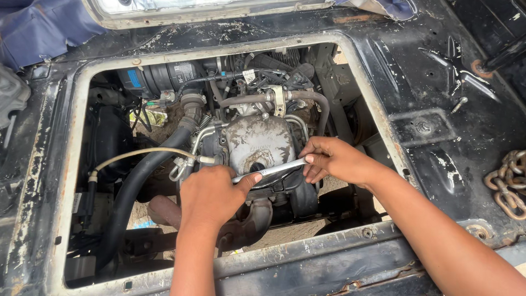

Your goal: The person uses a wrench to tighten bolts on a vehicle engine. The hands are visible manipulating the tool on the engine block throughout the clip.

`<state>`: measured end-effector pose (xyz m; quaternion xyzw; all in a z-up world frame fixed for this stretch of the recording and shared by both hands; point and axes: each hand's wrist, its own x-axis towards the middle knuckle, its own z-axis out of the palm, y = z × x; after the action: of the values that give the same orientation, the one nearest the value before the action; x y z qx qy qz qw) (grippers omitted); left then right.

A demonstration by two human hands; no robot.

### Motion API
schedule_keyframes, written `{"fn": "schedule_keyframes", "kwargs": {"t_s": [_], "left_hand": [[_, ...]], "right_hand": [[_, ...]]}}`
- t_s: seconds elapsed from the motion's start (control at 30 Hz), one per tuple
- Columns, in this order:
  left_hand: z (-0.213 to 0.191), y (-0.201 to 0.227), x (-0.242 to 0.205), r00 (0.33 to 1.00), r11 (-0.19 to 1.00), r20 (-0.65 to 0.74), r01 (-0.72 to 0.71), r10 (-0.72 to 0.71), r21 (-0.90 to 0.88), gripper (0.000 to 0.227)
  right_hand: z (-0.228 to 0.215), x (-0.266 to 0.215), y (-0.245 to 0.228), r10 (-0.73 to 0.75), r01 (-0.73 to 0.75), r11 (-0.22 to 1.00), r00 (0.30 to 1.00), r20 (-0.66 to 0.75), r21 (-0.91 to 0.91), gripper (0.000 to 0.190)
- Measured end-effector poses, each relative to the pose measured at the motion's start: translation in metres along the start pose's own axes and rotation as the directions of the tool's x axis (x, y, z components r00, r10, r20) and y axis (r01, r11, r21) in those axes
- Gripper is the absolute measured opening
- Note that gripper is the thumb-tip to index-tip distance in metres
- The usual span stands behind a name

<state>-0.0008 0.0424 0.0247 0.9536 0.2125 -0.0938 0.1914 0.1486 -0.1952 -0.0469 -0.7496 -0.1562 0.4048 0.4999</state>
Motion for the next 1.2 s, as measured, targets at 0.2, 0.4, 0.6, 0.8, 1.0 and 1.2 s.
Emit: {"fn": "schedule_keyframes", "kwargs": {"t_s": [0.2,0.4,0.6,0.8,1.0,1.2], "left_hand": [[0.007,0.002,-0.002,0.994,0.997,-0.099,-0.032,0.039,0.073,0.065],[-0.004,-0.009,-0.003,1.0,1.0,-0.018,-0.019,0.019,-0.007,0.064],[-0.032,-0.043,-0.008,0.959,0.949,-0.114,0.232,-0.26,-0.213,0.07],[-0.015,-0.059,-0.004,0.936,0.961,-0.231,0.24,-0.266,-0.137,0.07],[-0.006,-0.057,0.002,0.917,0.961,-0.291,0.248,-0.275,-0.126,0.071],[0.003,-0.057,0.007,0.896,0.956,-0.331,0.275,-0.295,-0.107,0.072]], "right_hand": [[-0.003,0.002,0.002,0.042,-0.042,0.999,0.999,0.008,0.002,0.026],[-0.004,-0.003,-0.005,0.014,-0.013,1.0,0.996,0.09,-0.006,0.031],[0.016,-0.014,-0.023,-0.029,-0.023,0.888,0.994,-0.107,-0.458,0.025],[0.012,-0.001,-0.027,-0.376,-0.023,0.678,0.848,-0.374,-0.735,0.022],[0.003,-0.012,-0.025,-0.329,0.019,0.845,0.806,-0.491,-0.535,0.013],[0.002,-0.012,-0.016,-0.285,0.137,0.893,0.909,-0.303,-0.43,0.013]]}}
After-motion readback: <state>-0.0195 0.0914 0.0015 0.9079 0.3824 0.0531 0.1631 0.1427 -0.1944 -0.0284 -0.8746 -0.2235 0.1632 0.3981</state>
